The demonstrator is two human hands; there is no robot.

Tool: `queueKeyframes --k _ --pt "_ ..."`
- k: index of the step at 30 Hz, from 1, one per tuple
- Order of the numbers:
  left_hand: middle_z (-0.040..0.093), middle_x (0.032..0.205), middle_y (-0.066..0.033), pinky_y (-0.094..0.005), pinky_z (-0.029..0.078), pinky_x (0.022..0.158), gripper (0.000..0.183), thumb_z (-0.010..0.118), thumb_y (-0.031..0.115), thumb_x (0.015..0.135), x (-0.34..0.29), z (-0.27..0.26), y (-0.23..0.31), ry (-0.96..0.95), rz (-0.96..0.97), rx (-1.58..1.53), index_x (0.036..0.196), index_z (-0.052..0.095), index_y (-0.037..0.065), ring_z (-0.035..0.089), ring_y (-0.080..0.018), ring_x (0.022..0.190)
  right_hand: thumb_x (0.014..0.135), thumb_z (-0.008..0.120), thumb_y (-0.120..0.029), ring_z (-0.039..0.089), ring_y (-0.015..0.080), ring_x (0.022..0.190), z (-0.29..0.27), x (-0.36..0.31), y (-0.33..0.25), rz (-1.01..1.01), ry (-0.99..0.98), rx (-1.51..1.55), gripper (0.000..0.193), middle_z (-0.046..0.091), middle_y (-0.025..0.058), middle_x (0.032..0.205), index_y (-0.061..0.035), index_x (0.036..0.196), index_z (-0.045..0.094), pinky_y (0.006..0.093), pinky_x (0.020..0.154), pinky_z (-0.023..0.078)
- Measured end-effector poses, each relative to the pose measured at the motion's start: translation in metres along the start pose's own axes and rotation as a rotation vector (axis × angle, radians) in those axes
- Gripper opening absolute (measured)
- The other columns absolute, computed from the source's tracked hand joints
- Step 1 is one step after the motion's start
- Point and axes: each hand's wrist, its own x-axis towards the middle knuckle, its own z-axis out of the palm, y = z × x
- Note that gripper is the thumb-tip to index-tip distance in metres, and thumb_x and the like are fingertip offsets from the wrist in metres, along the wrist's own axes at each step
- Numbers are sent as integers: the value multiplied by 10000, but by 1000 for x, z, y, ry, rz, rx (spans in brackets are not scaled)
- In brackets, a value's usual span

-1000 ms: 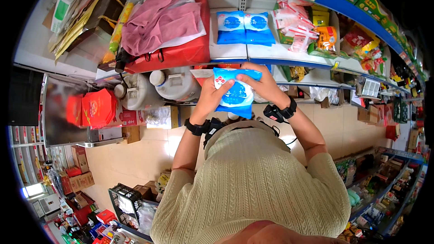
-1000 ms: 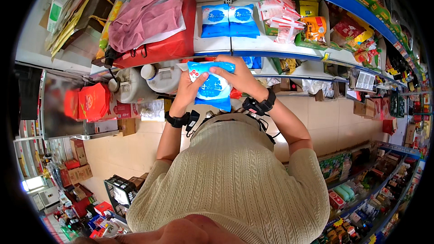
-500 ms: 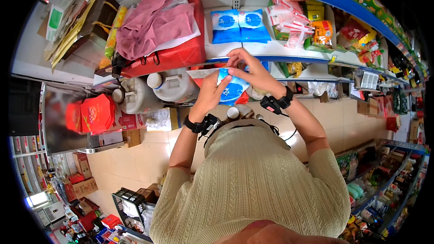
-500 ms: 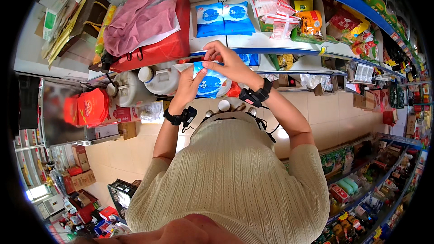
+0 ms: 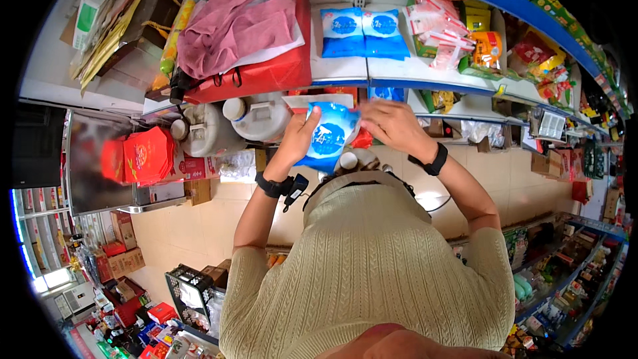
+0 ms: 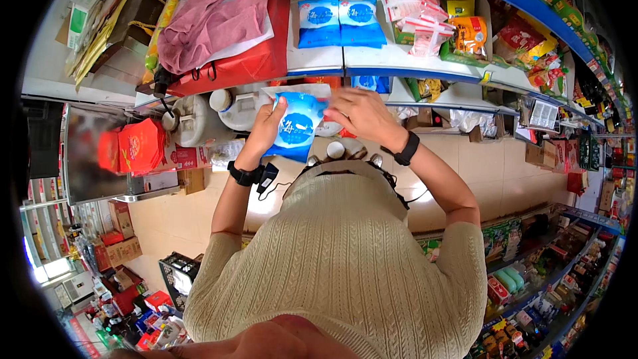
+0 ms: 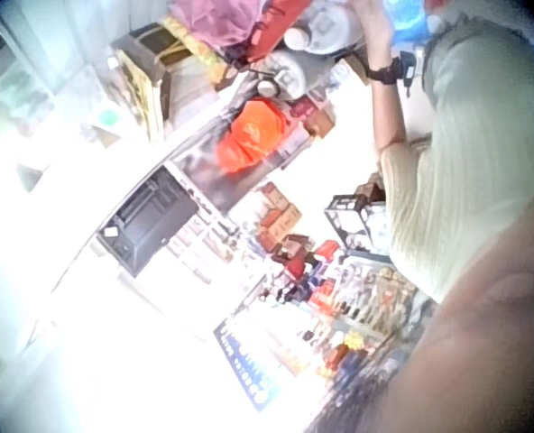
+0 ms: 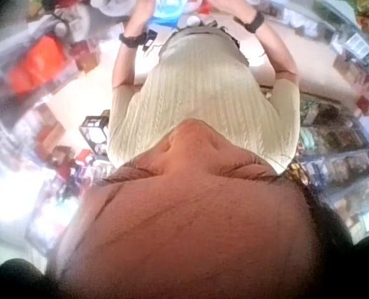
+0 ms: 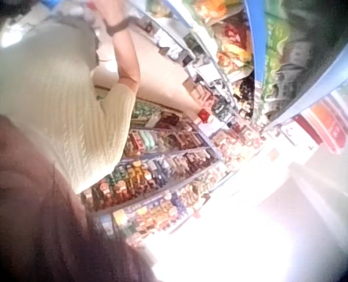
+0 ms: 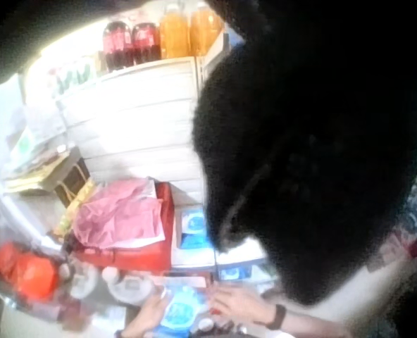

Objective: Restock and organize packages of wet wipes on a convenience store shelf.

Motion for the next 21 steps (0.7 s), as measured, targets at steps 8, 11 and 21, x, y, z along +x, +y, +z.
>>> queueKeyframes --k 8,11,21 --pt "585 701 44 -225 419 570 513 467 454 1037 -3 -4 -20 133 -1 -123 831 632 13 498 -31 638 919 627 -210 660 355 945 18 11 15 177 69 104 415 646 158 1210 -94 1314 571 386 786 549" --pt "617 752 38 -206 443 590 488 475 461 1031 -15 -10 -29 189 56 -190 876 646 32 528 -25 658 945 606 -213 667 343 913 -4 34 16 -190 484 89 329 688 143 1100 -79 1245 611 379 775 548" --pt "616 770 42 -205 432 584 496 461 463 1036 -45 -41 -6 437 193 -372 928 665 24 523 -22 671 923 634 -275 615 295 1070 -60 240 -35 -184 786 -394 307 676 144 1051 -88 1165 645 364 850 484"
